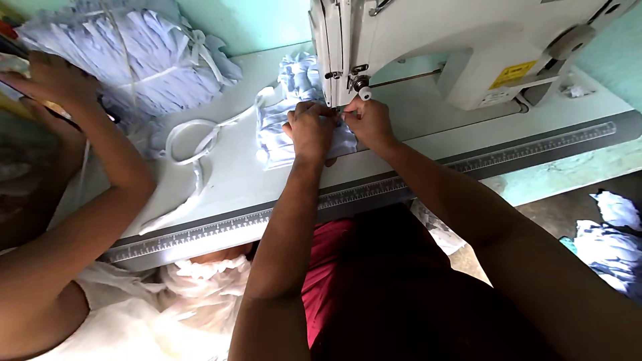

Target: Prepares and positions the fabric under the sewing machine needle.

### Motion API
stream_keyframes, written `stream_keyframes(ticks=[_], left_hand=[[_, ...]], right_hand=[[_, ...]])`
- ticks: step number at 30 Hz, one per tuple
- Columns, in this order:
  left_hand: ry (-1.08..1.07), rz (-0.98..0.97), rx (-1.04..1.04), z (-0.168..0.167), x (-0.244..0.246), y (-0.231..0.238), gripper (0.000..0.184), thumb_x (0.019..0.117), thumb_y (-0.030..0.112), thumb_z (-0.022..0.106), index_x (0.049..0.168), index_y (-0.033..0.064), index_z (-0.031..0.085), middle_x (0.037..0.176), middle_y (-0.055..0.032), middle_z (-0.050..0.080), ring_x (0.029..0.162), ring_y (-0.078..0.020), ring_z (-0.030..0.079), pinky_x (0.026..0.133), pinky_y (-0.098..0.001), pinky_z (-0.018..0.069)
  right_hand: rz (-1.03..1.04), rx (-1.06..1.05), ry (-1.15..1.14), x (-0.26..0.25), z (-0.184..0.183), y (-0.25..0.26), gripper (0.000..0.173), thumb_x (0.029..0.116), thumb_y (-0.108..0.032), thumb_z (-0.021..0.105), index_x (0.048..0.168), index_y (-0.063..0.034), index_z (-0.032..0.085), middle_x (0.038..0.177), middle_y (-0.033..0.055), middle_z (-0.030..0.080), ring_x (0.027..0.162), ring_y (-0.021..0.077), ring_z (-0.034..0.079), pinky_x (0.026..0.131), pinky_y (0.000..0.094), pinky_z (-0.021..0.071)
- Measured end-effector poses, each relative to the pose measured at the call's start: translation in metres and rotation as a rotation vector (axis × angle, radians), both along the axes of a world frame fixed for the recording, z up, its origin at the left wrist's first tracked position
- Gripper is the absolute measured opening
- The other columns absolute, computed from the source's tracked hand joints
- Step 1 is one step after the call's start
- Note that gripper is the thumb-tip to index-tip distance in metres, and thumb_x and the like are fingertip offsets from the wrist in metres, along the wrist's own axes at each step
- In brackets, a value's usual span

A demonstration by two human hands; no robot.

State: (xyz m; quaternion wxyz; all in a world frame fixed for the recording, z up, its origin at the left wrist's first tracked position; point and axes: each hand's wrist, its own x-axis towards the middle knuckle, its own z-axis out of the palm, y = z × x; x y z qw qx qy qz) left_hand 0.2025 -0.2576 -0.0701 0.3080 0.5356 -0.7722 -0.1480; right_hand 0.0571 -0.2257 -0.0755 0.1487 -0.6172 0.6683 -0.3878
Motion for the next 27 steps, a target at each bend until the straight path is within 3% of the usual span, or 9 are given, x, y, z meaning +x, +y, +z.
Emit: stream_keyframes(ticks=[5,10,19,27], left_hand=[[0.02,-0.012,-0.012,-0.001,0.0025,0.0006,0.016,0.0958,0.017,0.068,0.109,0.014,0.077,0.13,-0.0121,0.065,0.125,-0.0355,0.055,0.099,-0.0628,0.0362],[0.023,-0.021,-0.043,-0.0013,-0.0015,0.0002,0.017,0.0908,0.022,0.075,0.104,0.0135,0.078,0.132,-0.0122,0.064,0.126,-0.035,0.054,0.1,-0.0629,0.0357],[0.009,-0.018,-0.098,-0.0014,-0.0064,-0.0019,0.018,0.092,0.025,0.073,0.099,0.0086,0.078,0.126,-0.0122,0.067,0.122,-0.0334,0.056,0.1,-0.0599,0.0348],[0.07,-0.068,-0.026,-0.0019,-0.0034,-0.0061,0.014,0.092,0.02,0.07,0.096,0.0091,0.078,0.128,-0.0114,0.066,0.126,-0.0327,0.054,0.101,-0.0624,0.0334]], right_hand=[[0.003,0.01,-0.015,-0.0002,-0.0002,0.0003,0.022,0.1004,-0.018,0.062,0.111,-0.002,0.073,0.1,0.0157,0.072,0.086,0.0268,0.068,0.082,0.0473,0.0544],[-0.006,0.015,-0.005,-0.0001,-0.0005,-0.0014,0.022,0.1006,-0.017,0.061,0.112,-0.0013,0.073,0.102,0.0164,0.073,0.088,0.0284,0.069,0.084,0.0484,0.0545],[-0.015,0.003,-0.015,-0.0016,-0.002,-0.0033,0.024,0.101,-0.018,0.06,0.114,-0.0017,0.073,0.093,0.015,0.071,0.08,0.0261,0.066,0.078,0.0465,0.0534],[0.017,0.012,-0.057,-0.0022,-0.0023,-0.0032,0.026,0.1005,-0.019,0.061,0.117,-0.0014,0.072,0.096,0.015,0.072,0.082,0.0252,0.066,0.079,0.046,0.0543]])
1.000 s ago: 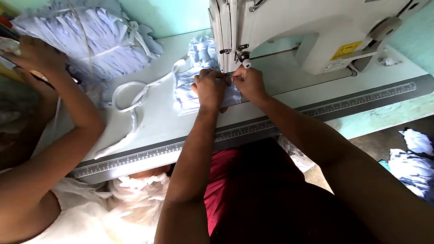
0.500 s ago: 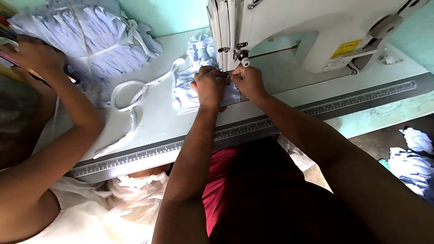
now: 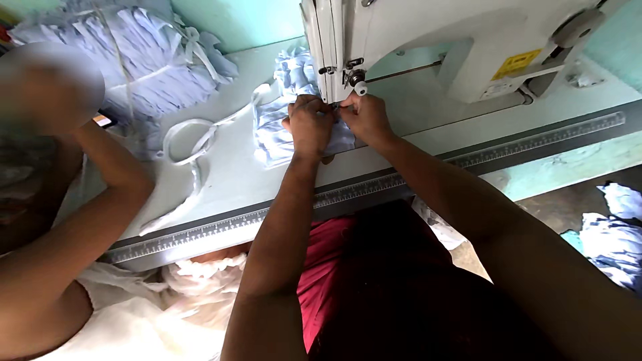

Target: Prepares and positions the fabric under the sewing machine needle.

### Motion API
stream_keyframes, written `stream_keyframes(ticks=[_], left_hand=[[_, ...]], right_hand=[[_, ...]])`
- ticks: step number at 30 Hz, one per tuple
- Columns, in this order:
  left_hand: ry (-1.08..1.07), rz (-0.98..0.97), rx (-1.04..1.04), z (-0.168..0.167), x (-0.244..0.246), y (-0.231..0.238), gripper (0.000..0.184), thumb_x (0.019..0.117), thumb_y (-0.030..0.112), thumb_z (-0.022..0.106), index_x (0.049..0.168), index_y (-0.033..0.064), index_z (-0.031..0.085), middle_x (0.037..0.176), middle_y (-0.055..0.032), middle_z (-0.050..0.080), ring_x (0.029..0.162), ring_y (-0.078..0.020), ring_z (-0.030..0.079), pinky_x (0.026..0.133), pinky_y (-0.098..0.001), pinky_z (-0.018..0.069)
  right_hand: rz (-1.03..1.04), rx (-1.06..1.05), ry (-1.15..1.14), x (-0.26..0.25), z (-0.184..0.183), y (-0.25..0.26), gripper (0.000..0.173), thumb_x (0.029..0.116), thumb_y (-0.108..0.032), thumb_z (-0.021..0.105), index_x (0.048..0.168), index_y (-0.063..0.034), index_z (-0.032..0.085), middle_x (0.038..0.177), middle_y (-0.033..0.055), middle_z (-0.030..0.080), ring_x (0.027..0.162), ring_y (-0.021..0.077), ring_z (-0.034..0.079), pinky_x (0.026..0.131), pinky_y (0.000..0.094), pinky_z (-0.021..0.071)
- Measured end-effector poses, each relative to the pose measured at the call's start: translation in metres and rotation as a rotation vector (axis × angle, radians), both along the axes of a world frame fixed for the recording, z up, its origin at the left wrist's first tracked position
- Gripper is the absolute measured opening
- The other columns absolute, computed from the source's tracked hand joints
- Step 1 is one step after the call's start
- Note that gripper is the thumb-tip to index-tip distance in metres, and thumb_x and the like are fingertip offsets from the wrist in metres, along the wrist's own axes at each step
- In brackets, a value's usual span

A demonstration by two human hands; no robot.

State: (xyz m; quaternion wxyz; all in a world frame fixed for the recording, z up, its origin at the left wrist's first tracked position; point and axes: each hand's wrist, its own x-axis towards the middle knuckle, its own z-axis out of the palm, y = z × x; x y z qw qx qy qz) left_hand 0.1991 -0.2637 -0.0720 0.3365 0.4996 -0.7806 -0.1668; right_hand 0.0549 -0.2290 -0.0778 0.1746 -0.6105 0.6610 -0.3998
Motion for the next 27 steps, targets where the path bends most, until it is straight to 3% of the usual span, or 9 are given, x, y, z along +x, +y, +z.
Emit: stream_keyframes(ticks=[5,12,20,27], left_hand=[[-0.002,-0.006,-0.017,-0.001,0.004,0.003,0.013,0.0929,0.021,0.069,0.094,0.0117,0.078,0.125,-0.0095,0.067,0.124,-0.0327,0.054,0.1,-0.0627,0.0326],[-0.071,0.023,-0.015,0.008,0.019,0.015,0.012,0.0923,0.018,0.07,0.097,0.0106,0.078,0.128,-0.0116,0.065,0.127,-0.0348,0.051,0.104,-0.0631,0.0291],[-0.057,0.148,0.064,0.012,0.03,0.013,0.017,0.0944,0.023,0.07,0.104,0.0122,0.077,0.129,-0.0132,0.065,0.128,-0.0384,0.05,0.103,-0.0659,0.0308],[-0.032,0.111,0.093,0.008,0.026,0.009,0.016,0.0936,0.026,0.073,0.106,0.0176,0.079,0.13,-0.0113,0.065,0.128,-0.0373,0.051,0.102,-0.0642,0.0314]], right_hand=[[0.018,-0.005,-0.004,-0.001,0.0,0.001,0.029,0.1018,-0.021,0.059,0.119,-0.0011,0.072,0.101,0.0159,0.073,0.088,0.0264,0.068,0.084,0.0467,0.0543],[0.025,0.018,-0.004,-0.001,0.003,0.003,0.027,0.1029,-0.019,0.057,0.118,-0.0019,0.071,0.093,0.0138,0.069,0.083,0.0239,0.064,0.08,0.0439,0.0521],[0.051,0.041,-0.012,-0.001,0.005,0.005,0.027,0.1004,-0.021,0.061,0.116,-0.0015,0.071,0.093,0.0149,0.069,0.083,0.0263,0.064,0.079,0.047,0.0524],[0.024,0.042,0.066,0.002,0.005,0.003,0.025,0.1033,-0.019,0.058,0.111,0.0006,0.071,0.096,0.0158,0.071,0.089,0.0262,0.068,0.084,0.0455,0.0536]])
